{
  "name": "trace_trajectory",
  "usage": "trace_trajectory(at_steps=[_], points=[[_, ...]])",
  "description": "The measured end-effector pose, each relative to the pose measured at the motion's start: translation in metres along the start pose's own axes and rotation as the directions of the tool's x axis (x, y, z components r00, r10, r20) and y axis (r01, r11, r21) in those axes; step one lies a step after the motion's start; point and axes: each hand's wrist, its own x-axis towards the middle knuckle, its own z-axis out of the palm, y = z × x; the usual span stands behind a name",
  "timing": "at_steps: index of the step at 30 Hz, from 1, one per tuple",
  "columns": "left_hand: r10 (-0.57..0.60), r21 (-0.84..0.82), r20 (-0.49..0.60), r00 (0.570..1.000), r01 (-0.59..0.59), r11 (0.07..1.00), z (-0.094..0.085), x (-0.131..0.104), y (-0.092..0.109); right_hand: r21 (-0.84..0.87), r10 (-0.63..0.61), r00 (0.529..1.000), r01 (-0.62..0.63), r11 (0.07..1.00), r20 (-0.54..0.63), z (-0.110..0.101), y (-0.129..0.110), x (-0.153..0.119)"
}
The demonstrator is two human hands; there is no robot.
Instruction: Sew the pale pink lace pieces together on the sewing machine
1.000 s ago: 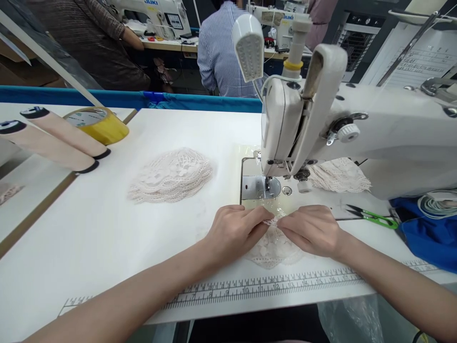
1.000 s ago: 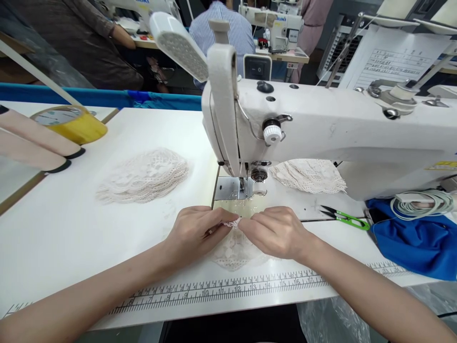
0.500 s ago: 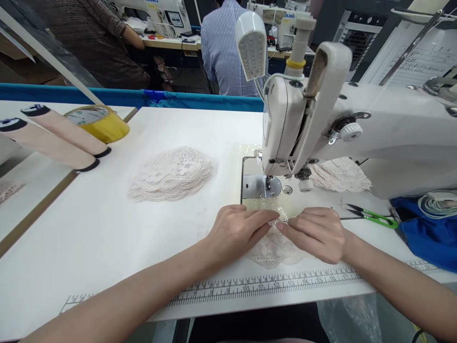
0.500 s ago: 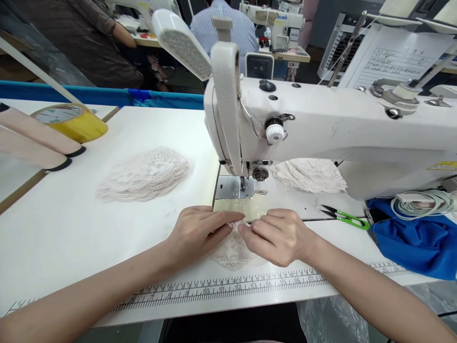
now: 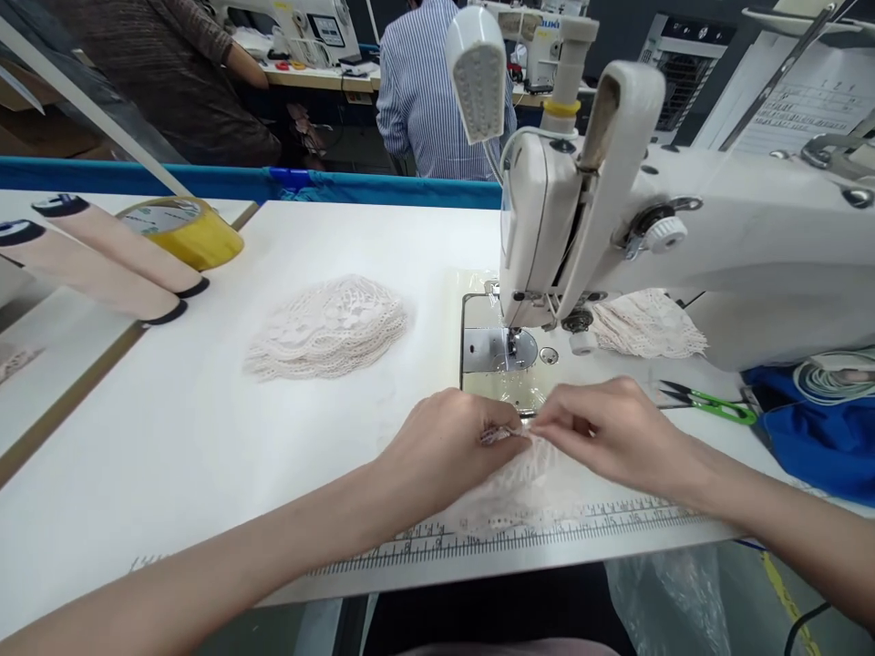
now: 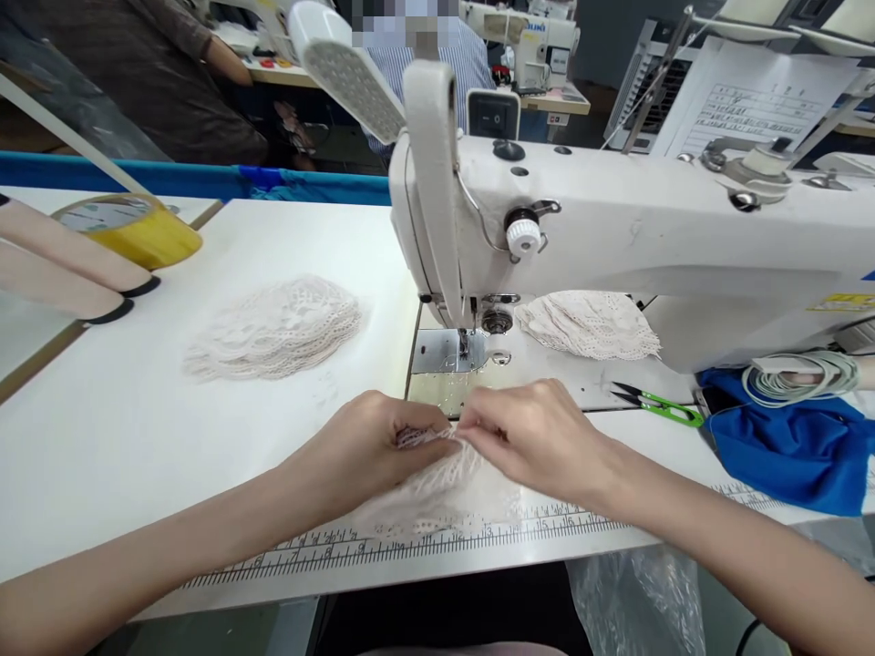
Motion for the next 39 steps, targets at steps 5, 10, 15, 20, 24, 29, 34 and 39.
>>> trace_trajectory(at_steps=[5, 10, 15, 20, 24, 29, 34, 39], points=[[-0.019, 0.291, -0.162, 0.987, 0.066, 0.954, 0.014, 0.011, -0.025, 0.028, 0.243, 0.97, -0.243, 0.97, 0.023, 0.02, 0.033, 0.016], [0.27, 0.548, -0.238, 0.933, -0.1, 0.83, 0.019, 0.01, -0.03, -0.075, 0.309, 0.948, -0.315, 0.946, -0.08, 0.03, 0.051, 0.023], [0.409, 0.673, -0.158, 0.899, -0.205, 0.711, 0.024, 0.003, -0.024, -0.033, 0.39, 0.915, -0.395, 0.918, -0.099, 0.032, 0.058, 0.025], [0.356, 0.659, -0.138, 0.924, -0.183, 0.73, 0.024, 0.001, -0.022, -0.368, 0.205, 0.969, -0.242, 0.898, -0.138, 0.023, 0.056, 0.018], [0.357, 0.651, -0.14, 0.924, -0.186, 0.736, 0.022, 0.005, -0.026, -0.651, -0.103, 0.989, 0.01, 0.759, -0.106, 0.018, 0.045, 0.009], [0.342, 0.657, -0.139, 0.929, -0.172, 0.734, 0.022, 0.007, -0.027, -0.684, -0.059, 0.997, 0.004, 0.729, -0.058, 0.023, 0.038, 0.008], [0.32, 0.684, -0.13, 0.938, -0.149, 0.715, 0.022, 0.008, -0.027, -0.728, -0.06, 0.997, 0.001, 0.686, -0.055, 0.025, 0.039, 0.011], [0.304, 0.682, -0.139, 0.942, -0.131, 0.719, 0.022, 0.011, -0.027, -0.746, -0.053, 0.997, -0.011, 0.666, -0.063, 0.025, 0.042, 0.012]])
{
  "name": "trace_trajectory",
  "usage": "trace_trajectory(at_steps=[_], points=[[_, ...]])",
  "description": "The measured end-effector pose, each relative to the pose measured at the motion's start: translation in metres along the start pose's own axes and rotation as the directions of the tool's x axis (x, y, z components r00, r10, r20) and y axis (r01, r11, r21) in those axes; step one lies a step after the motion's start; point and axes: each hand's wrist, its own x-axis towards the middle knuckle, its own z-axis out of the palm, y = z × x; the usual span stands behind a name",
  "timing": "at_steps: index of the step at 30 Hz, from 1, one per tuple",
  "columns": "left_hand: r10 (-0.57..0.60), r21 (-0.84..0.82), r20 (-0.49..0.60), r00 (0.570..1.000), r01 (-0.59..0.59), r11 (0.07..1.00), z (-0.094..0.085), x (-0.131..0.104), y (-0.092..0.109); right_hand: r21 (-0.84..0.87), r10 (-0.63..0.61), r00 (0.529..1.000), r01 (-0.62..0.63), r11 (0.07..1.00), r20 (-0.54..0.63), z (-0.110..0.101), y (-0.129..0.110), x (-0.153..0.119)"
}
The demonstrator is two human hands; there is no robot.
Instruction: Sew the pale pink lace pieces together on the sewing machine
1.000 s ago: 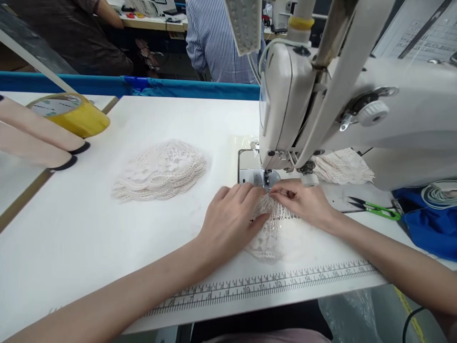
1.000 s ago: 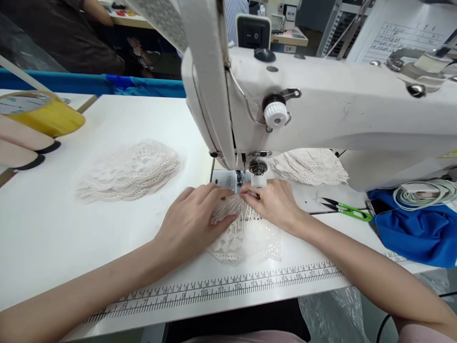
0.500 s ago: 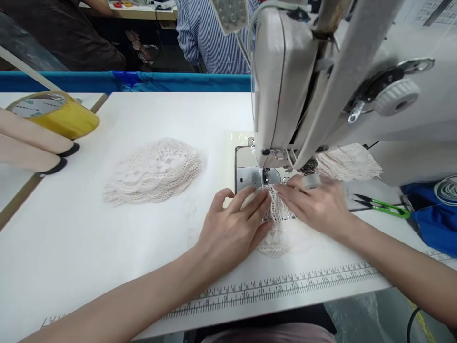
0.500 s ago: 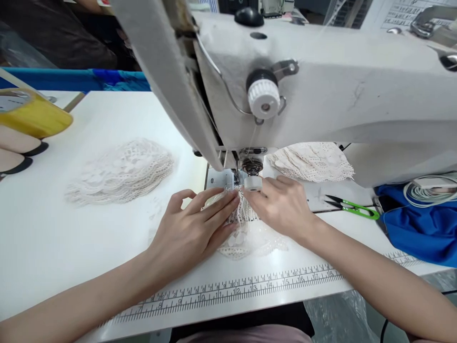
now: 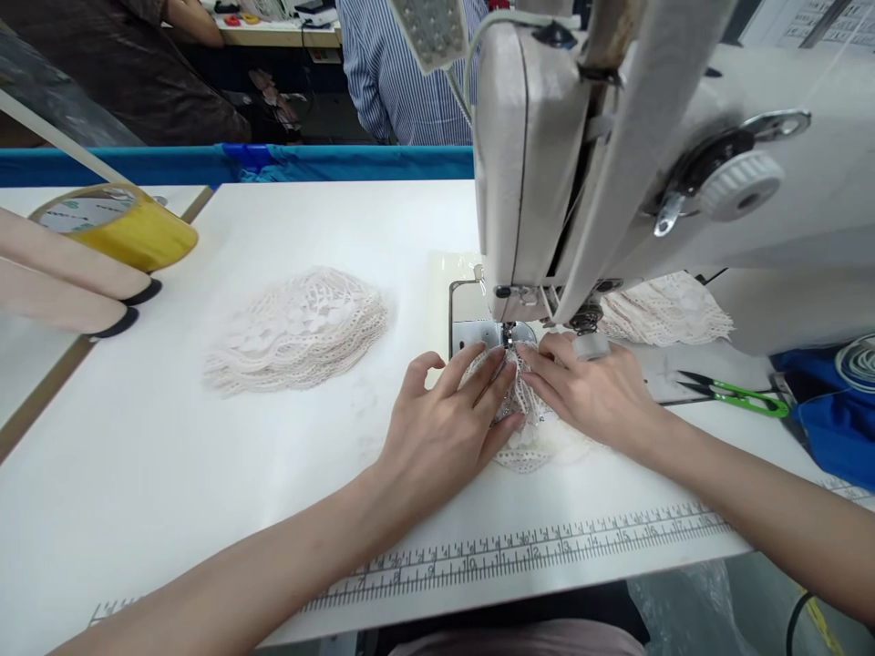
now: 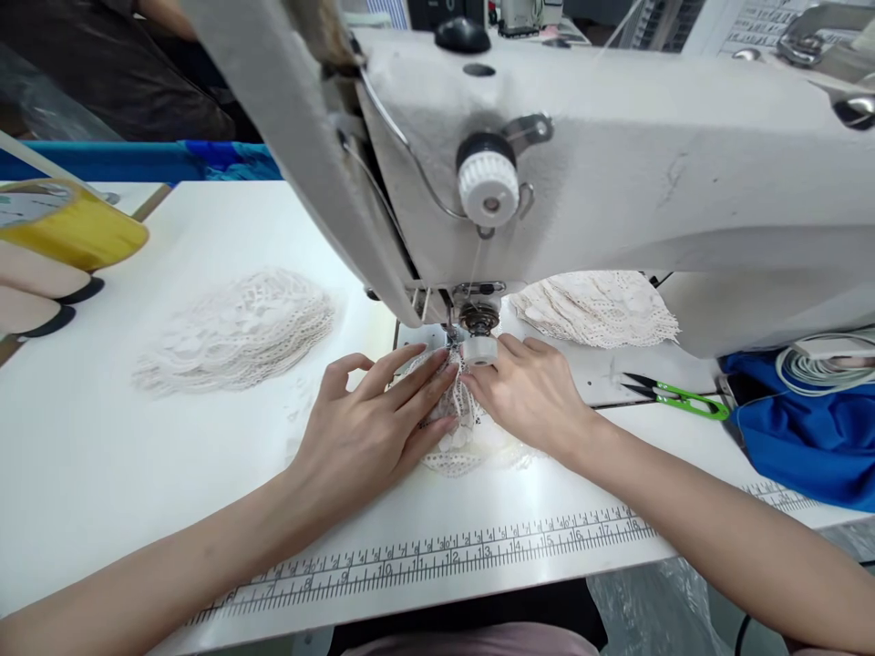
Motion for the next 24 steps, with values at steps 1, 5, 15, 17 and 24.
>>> trace_trajectory(at_steps=[1, 5, 15, 17, 24], points=[[-0.003, 0.0, -0.001, 1.0, 0.003, 1.0, 0.0001, 0.0003, 0.0001, -0.002, 0.002, 1.0, -0.002, 1.0, 0.005, 0.0003, 0.0002, -0.0002], [-0.011, 0.006, -0.005, 1.0, 0.011, 1.0, -0.0001, 0.0003, 0.0012, -0.003, 0.003, 1.0, -0.003, 1.0, 0.025, 0.001, 0.0001, -0.0001], [-0.022, 0.024, -0.011, 1.0, 0.022, 0.999, 0.0009, 0.0003, 0.0024, -0.016, 0.021, 0.997, -0.019, 1.0, 0.073, 0.0009, -0.0005, -0.0006], [-0.024, 0.018, -0.011, 1.0, 0.024, 1.0, 0.0015, 0.0008, 0.0025, -0.012, 0.032, 0.995, -0.031, 0.999, 0.097, -0.0002, -0.0004, -0.0007], [-0.028, -0.005, -0.005, 1.0, 0.028, 1.0, 0.0006, 0.0031, -0.0011, 0.026, 0.056, 0.986, -0.061, 0.998, 0.158, -0.0018, 0.0018, 0.0024]])
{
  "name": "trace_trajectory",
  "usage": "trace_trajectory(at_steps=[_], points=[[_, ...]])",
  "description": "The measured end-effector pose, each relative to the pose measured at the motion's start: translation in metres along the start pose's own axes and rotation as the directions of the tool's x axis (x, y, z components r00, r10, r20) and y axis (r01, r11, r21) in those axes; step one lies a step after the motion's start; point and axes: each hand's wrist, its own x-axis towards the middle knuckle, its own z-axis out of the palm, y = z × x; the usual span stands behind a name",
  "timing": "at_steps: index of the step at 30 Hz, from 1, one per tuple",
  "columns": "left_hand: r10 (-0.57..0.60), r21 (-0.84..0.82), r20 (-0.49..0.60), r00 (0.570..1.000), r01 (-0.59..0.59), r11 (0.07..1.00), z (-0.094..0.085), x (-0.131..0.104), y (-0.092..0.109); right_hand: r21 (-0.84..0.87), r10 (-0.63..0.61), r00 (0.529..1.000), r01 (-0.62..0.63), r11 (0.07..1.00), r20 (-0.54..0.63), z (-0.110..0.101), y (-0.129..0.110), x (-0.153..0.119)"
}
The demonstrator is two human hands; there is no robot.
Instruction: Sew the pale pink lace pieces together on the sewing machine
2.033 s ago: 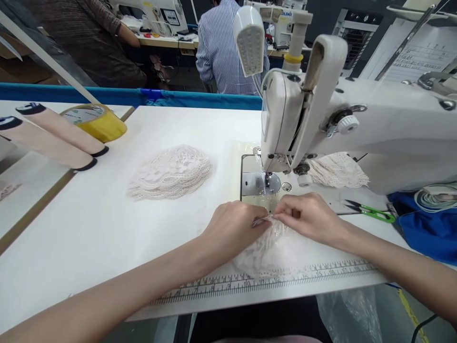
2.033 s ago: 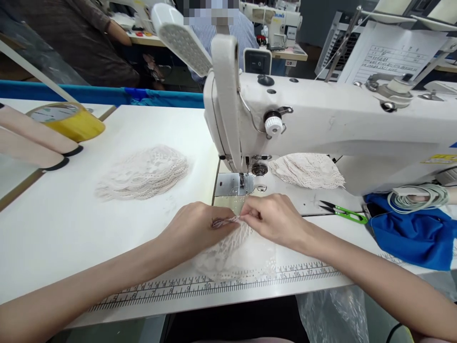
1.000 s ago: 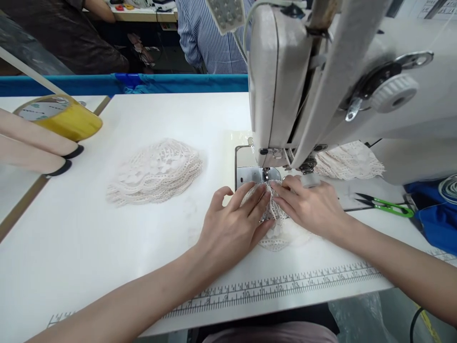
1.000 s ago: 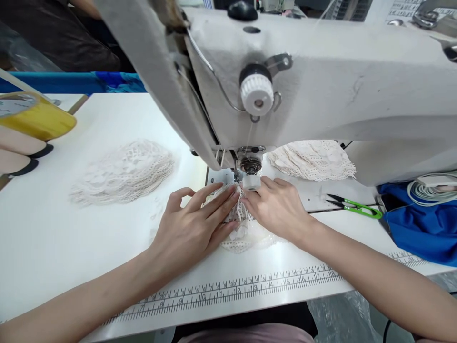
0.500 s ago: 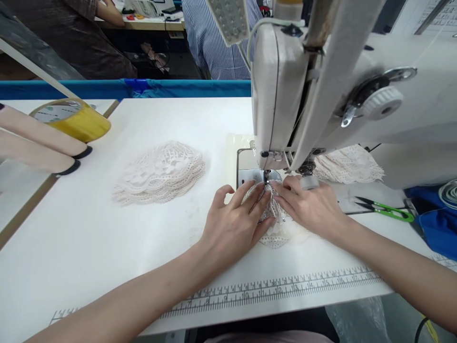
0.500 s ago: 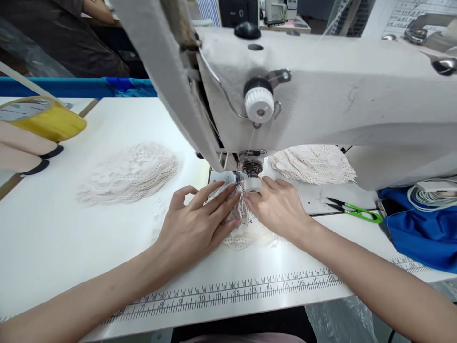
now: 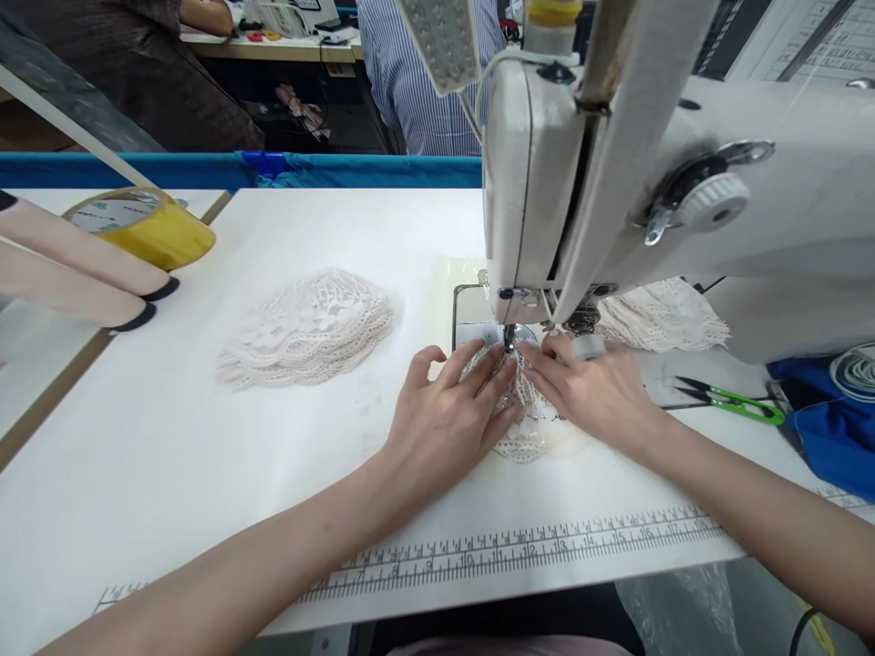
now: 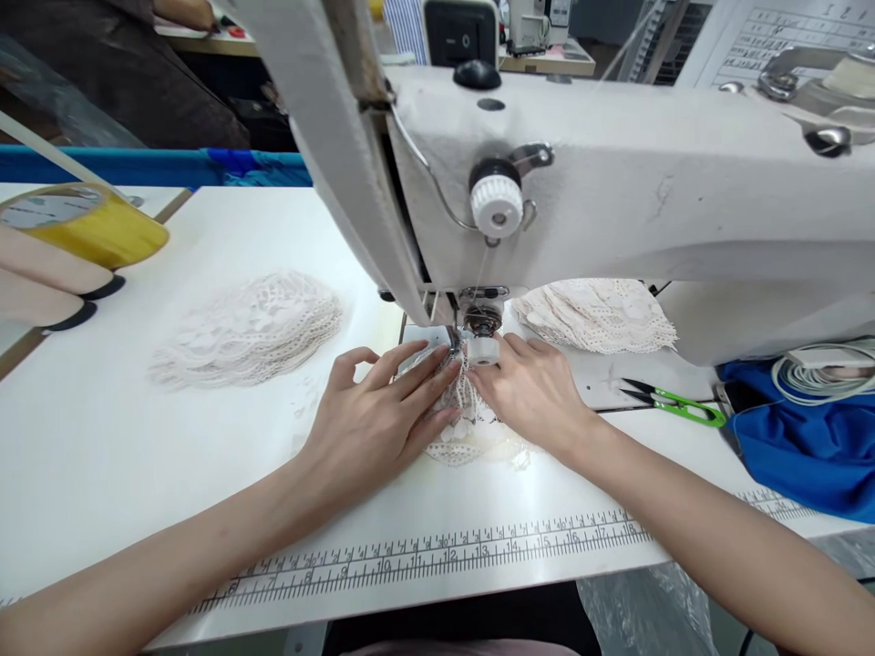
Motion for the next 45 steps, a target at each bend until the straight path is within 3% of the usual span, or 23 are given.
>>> trace_trajectory(at_steps=[7, 11, 13, 16, 19, 23, 26, 31, 34, 36, 40, 45], points=[[0.006, -0.024, -0.025, 1.0, -0.007, 1.0, 0.001, 0.001, -0.002, 0.1, -0.047, 0.999, 0.049, 0.994, -0.023, -0.007, 0.004, -0.003], [0.065, -0.033, -0.047, 0.997, -0.066, 0.997, -0.012, 0.0, -0.004, 0.451, -0.059, 0.981, -0.031, 0.892, 0.184, -0.026, 0.01, -0.005], [0.13, -0.098, 0.027, 0.991, -0.127, 0.987, -0.022, 0.0, -0.006, 0.571, -0.132, 0.947, -0.062, 0.819, 0.292, -0.033, 0.013, -0.005], [0.205, -0.166, 0.201, 0.958, -0.174, 0.971, -0.031, -0.001, -0.009, 0.656, -0.206, 0.921, -0.068, 0.752, 0.331, -0.037, 0.018, -0.007], [0.139, -0.212, 0.271, 0.953, -0.082, 0.974, -0.035, -0.001, -0.009, 0.696, -0.173, 0.934, -0.101, 0.711, 0.313, -0.036, 0.019, -0.009], [-0.069, -0.399, 0.344, 0.936, 0.212, 0.892, -0.041, 0.006, -0.006, 0.764, -0.034, 0.937, -0.263, 0.589, 0.348, -0.035, 0.018, -0.009], [-0.119, -0.408, 0.395, 0.911, 0.29, 0.866, -0.041, 0.014, -0.008, 0.756, 0.02, 0.952, -0.255, 0.603, 0.305, -0.033, 0.016, -0.008], [-0.046, -0.381, 0.399, 0.916, 0.211, 0.9, -0.028, 0.032, -0.019, 0.662, 0.077, 0.993, -0.115, 0.74, 0.087, -0.023, 0.012, -0.006], [-0.006, -0.443, 0.416, 0.909, 0.208, 0.872, -0.023, 0.043, -0.027, 0.626, 0.187, 0.976, -0.076, 0.776, -0.114, -0.016, 0.01, -0.007], [-0.006, -0.48, 0.429, 0.903, 0.234, 0.846, -0.023, 0.048, -0.031, 0.59, 0.208, 0.96, -0.06, 0.805, -0.186, -0.013, 0.009, -0.007], [0.038, -0.589, 0.467, 0.883, 0.279, 0.758, -0.027, 0.048, -0.039, 0.607, 0.214, 0.968, -0.092, 0.789, -0.131, -0.012, 0.007, -0.006], [0.095, -0.649, 0.417, 0.904, 0.222, 0.728, -0.023, 0.034, -0.037, 0.663, 0.136, 0.989, -0.062, 0.746, -0.061, -0.012, 0.004, -0.007]])
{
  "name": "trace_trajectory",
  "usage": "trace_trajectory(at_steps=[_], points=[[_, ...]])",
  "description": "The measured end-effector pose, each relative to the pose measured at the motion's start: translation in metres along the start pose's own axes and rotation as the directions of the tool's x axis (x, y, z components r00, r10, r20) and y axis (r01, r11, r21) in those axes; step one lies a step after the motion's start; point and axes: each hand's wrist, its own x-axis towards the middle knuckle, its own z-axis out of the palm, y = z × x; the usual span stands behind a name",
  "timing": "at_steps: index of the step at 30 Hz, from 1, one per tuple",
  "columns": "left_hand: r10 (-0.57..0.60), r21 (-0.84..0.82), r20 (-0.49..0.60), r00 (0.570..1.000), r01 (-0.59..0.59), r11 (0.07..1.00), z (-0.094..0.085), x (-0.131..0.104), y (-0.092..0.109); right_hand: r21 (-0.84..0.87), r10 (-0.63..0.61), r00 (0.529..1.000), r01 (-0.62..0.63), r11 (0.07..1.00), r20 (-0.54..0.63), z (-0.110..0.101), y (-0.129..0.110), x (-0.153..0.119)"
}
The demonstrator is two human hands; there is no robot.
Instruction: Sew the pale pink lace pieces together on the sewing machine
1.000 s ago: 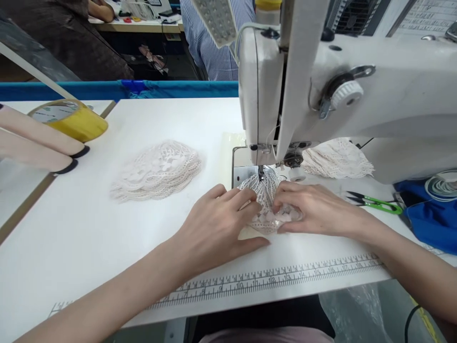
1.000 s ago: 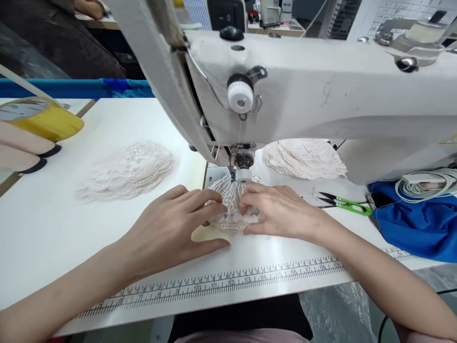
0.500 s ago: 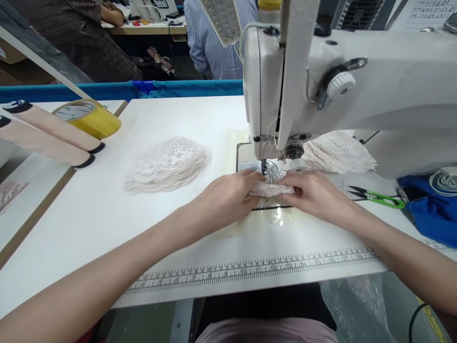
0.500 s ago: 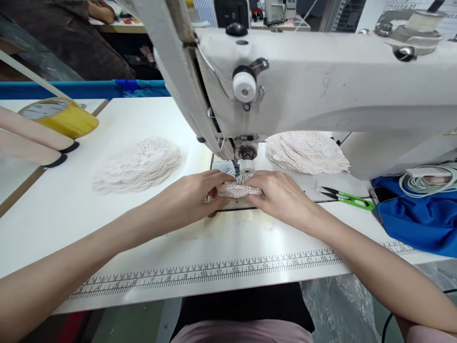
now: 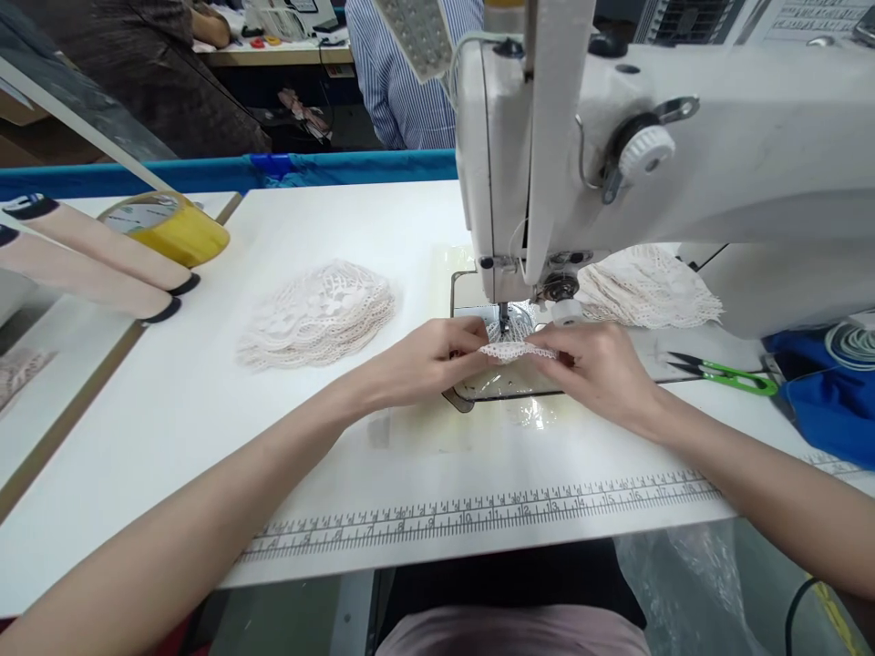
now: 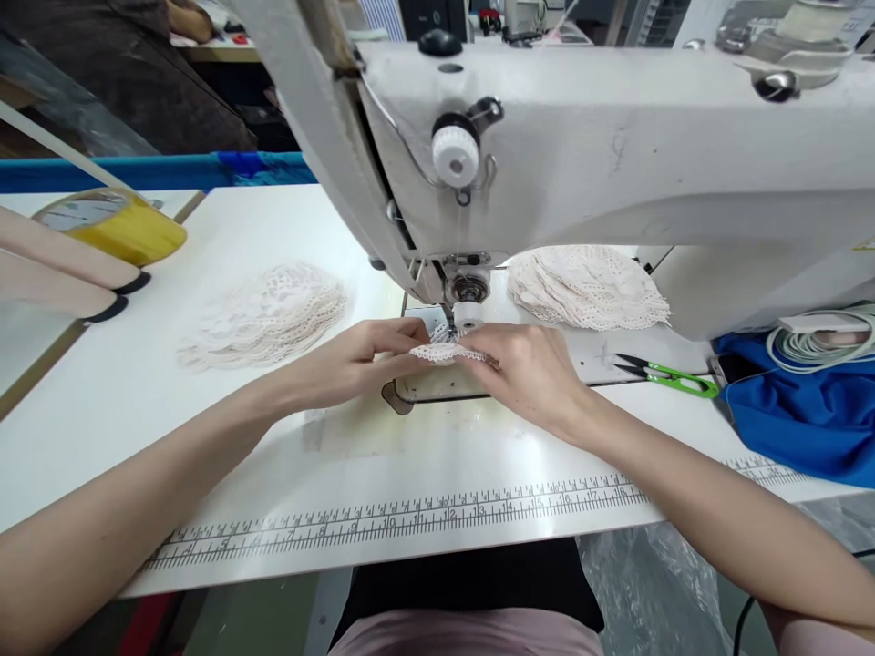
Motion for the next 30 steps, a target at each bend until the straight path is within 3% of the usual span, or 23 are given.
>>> trace_trajectory(at_steps=[3, 6, 9, 17, 30], points=[[0.157, 0.236, -0.091, 0.983, -0.132, 0.963, 0.017, -0.01, -0.001, -0.091, -0.112, 0.991, 0.118, 0.989, 0.075, 0.0, 0.0, -0.002], [0.374, 0.626, -0.181, 0.909, -0.187, 0.757, 0.033, -0.021, 0.001, -0.24, -0.271, 0.958, 0.285, 0.928, 0.089, 0.0, 0.0, -0.005], [0.431, 0.779, -0.182, 0.884, -0.138, 0.612, 0.042, -0.028, 0.004, -0.324, -0.358, 0.93, 0.364, 0.874, 0.08, 0.0, -0.002, -0.006], [0.401, 0.77, -0.146, 0.904, -0.151, 0.62, 0.043, -0.032, 0.001, -0.345, -0.376, 0.924, 0.377, 0.86, 0.071, 0.001, -0.004, -0.004], [0.374, 0.739, -0.188, 0.908, -0.12, 0.663, 0.036, -0.02, -0.01, -0.427, -0.447, 0.894, 0.391, 0.816, -0.036, 0.01, 0.009, 0.003]])
